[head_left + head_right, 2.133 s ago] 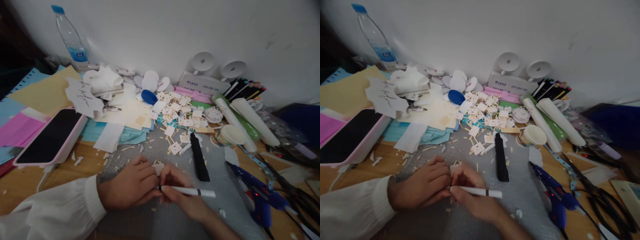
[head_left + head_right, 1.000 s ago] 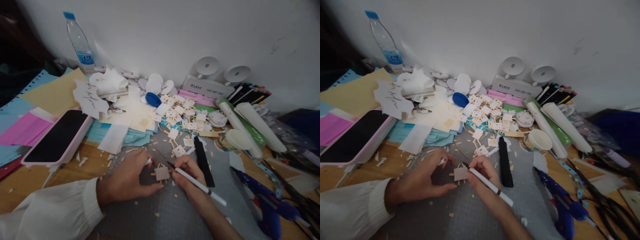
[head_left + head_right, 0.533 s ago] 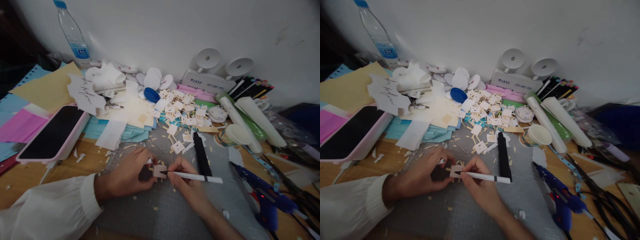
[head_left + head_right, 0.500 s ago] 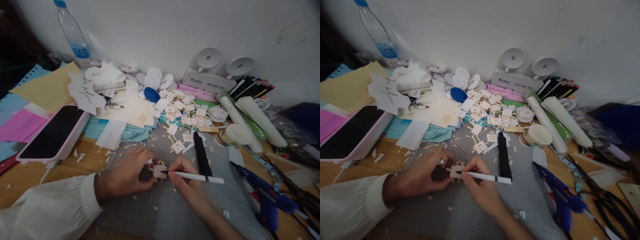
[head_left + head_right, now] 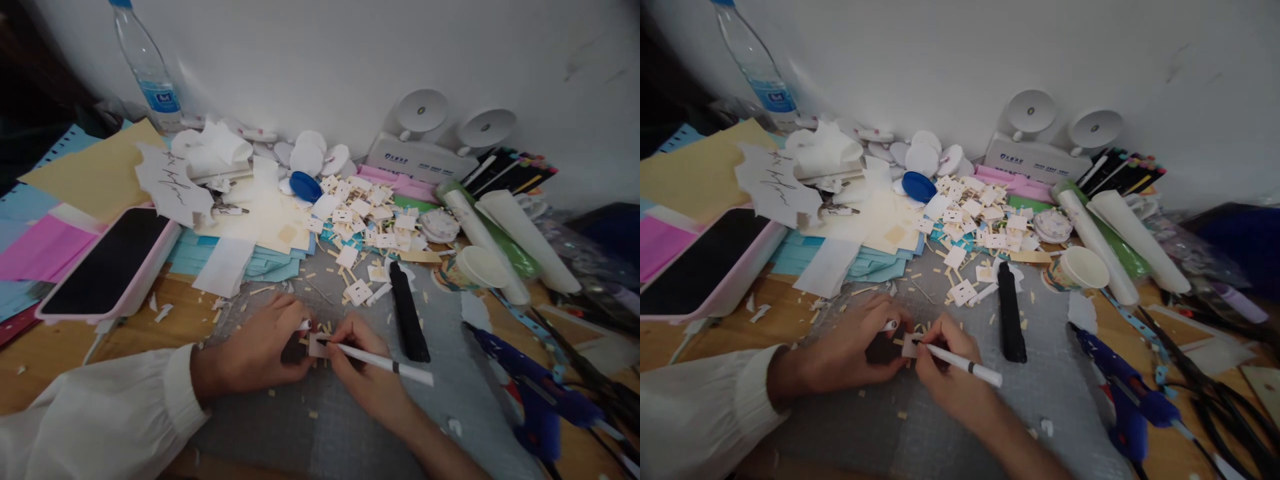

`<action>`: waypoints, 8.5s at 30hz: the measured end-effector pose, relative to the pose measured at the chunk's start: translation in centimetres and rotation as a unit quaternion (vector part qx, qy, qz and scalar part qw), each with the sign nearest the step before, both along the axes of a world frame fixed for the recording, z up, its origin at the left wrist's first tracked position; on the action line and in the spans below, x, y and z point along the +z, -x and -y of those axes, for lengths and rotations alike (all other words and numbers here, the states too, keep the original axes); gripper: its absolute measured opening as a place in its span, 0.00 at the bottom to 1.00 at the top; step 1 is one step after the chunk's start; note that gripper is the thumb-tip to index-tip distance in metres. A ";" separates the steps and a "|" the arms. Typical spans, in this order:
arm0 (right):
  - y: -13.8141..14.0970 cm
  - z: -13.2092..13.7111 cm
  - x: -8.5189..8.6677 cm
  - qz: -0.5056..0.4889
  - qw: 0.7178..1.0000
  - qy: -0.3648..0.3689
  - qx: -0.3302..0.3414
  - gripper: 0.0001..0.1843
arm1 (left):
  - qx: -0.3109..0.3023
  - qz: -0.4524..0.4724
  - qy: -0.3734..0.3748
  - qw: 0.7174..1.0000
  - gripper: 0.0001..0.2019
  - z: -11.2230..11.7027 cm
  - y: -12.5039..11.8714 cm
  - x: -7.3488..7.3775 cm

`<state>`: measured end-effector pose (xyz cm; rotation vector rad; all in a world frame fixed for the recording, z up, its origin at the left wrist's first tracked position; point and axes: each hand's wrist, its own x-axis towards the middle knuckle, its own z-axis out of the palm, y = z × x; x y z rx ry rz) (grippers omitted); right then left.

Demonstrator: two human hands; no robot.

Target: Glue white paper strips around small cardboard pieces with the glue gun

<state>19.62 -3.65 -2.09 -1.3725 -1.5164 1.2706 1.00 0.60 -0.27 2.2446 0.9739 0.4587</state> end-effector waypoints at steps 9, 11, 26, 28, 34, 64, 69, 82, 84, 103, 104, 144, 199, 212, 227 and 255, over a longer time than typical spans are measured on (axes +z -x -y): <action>-0.9 -0.5 1.0 -0.027 0.999 -0.009 -0.046 0.08 | -0.006 0.003 0.000 1.000 0.12 -0.1 0.1 0.2; -1.0 -0.5 0.8 -0.022 0.999 -0.010 -0.033 0.07 | -0.002 0.002 0.002 1.000 0.12 -0.1 0.0 0.3; -0.9 -0.1 0.9 -0.041 0.999 0.004 0.012 0.07 | 0.001 -0.007 -0.005 1.000 0.12 -0.1 0.0 0.1; -0.7 0.0 0.8 -0.035 0.999 0.014 0.015 0.07 | 0.002 -0.006 -0.011 1.000 0.12 -0.1 0.0 0.1; -0.5 -0.1 0.6 -0.023 1.000 0.006 0.020 0.07 | -0.007 -0.009 -0.019 1.000 0.12 -0.2 0.0 0.0; -2.1 0.4 0.6 -0.229 0.973 0.011 0.023 0.11 | -0.062 0.021 -0.022 0.998 0.12 0.0 0.4 0.8; -1.9 0.7 1.0 -0.251 0.965 0.060 0.052 0.14 | -0.090 0.042 -0.058 0.993 0.06 0.0 0.7 0.9; -1.4 0.8 1.3 -0.160 0.983 0.025 0.083 0.09 | -0.102 0.009 -0.102 0.989 0.07 0.2 0.4 0.6; -1.2 0.8 1.4 -0.138 0.987 0.003 0.087 0.07 | -0.105 0.000 -0.112 0.988 0.06 0.2 0.3 0.7; -1.0 0.8 1.0 -0.070 0.959 -0.219 0.163 0.21 | -0.128 0.029 -0.095 0.987 0.05 1.1 1.0 -1.1; -1.0 0.9 0.8 -0.070 0.960 -0.218 0.161 0.21 | -0.126 0.035 -0.090 0.987 0.05 1.1 1.0 -1.1; -2.2 -0.6 1.5 0.351 0.884 -0.282 0.129 0.10 | 0.071 0.059 -0.074 0.993 0.18 -4.7 -4.9 7.8; -2.4 -0.5 2.2 0.033 0.956 -0.282 -0.075 0.14 | 0.116 0.150 0.117 0.975 0.13 -4.8 2.5 6.4; -1.7 0.5 2.3 -0.411 0.911 0.031 0.008 0.12 | 0.124 0.323 0.240 0.907 0.11 -3.0 -0.1 6.5; -1.8 -1.1 0.8 0.122 0.962 -0.228 -0.081 0.08 | 0.137 -0.088 -0.113 0.980 0.20 -12.4 2.8 1.3; -1.9 -1.0 1.2 -0.006 0.971 -0.237 -0.014 0.15 | 0.062 0.114 0.154 0.979 0.16 -1.5 1.2 3.3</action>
